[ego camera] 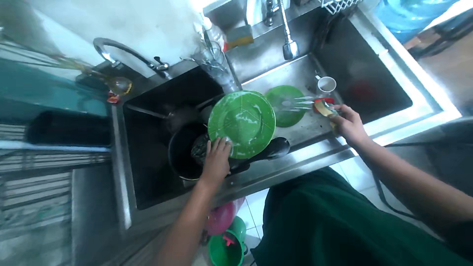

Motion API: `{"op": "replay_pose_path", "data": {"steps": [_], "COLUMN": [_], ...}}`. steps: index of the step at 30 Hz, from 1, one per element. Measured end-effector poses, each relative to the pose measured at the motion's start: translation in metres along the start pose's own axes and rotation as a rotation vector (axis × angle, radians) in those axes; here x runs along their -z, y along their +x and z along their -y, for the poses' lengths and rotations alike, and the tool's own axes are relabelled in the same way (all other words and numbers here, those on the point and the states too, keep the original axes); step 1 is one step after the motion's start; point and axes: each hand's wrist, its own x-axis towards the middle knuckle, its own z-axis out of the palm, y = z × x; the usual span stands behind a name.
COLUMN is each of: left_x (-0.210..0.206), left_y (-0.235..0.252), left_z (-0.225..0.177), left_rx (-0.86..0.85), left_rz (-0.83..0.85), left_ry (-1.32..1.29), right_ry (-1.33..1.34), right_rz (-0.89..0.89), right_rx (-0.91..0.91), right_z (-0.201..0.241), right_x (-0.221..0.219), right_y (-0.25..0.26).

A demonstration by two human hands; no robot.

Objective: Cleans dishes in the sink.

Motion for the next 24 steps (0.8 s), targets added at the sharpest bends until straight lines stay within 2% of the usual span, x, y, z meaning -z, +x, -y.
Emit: {"op": "replay_pose_path", "data": {"steps": [5, 8, 10, 12, 13, 14, 16, 18, 20, 22, 24], "left_x": [0.009, 0.016, 0.024, 0.031, 0.033, 0.035, 0.037, 0.017, -0.015, -0.049, -0.079], "left_y": [-0.002, -0.011, -0.017, -0.012, -0.002, 0.014, 0.064, 0.129, 0.188, 0.233, 0.267], "left_z": [-0.009, -0.026, -0.057, -0.114, -0.148, -0.182, -0.243, -0.280, -0.296, -0.306, -0.316], "left_rx": [0.102, 0.135, 0.104, 0.019, -0.031, -0.051, 0.116, 0.394, 0.647, 0.766, 0.810], "left_rz": [-0.039, -0.221, -0.418, -0.522, -0.499, -0.400, -0.096, 0.145, 0.290, 0.325, 0.317], "left_ry": [-0.027, -0.121, -0.310, -0.700, -0.951, -1.208, -1.569, -1.658, -1.641, -1.583, -1.567], "right_ry": [-0.022, -0.015, 0.014, 0.070, 0.120, 0.178, 0.280, 0.345, 0.400, 0.445, 0.465], "right_rz": [0.041, 0.070, 0.080, 0.084, 0.075, 0.062, 0.035, 0.017, 0.015, 0.014, 0.002], "right_rx": [0.010, 0.007, -0.030, -0.124, -0.204, -0.295, -0.445, -0.510, -0.521, -0.517, -0.511], "right_z": [-0.001, 0.002, 0.006, 0.007, 0.007, 0.009, 0.014, 0.019, 0.023, 0.024, 0.022], "right_x": [0.013, 0.023, 0.030, 0.038, 0.042, 0.045, 0.053, 0.062, 0.072, 0.085, 0.097], "right_y": [0.013, 0.022, 0.028, 0.038, 0.044, 0.051, 0.064, 0.076, 0.089, 0.101, 0.110]}}
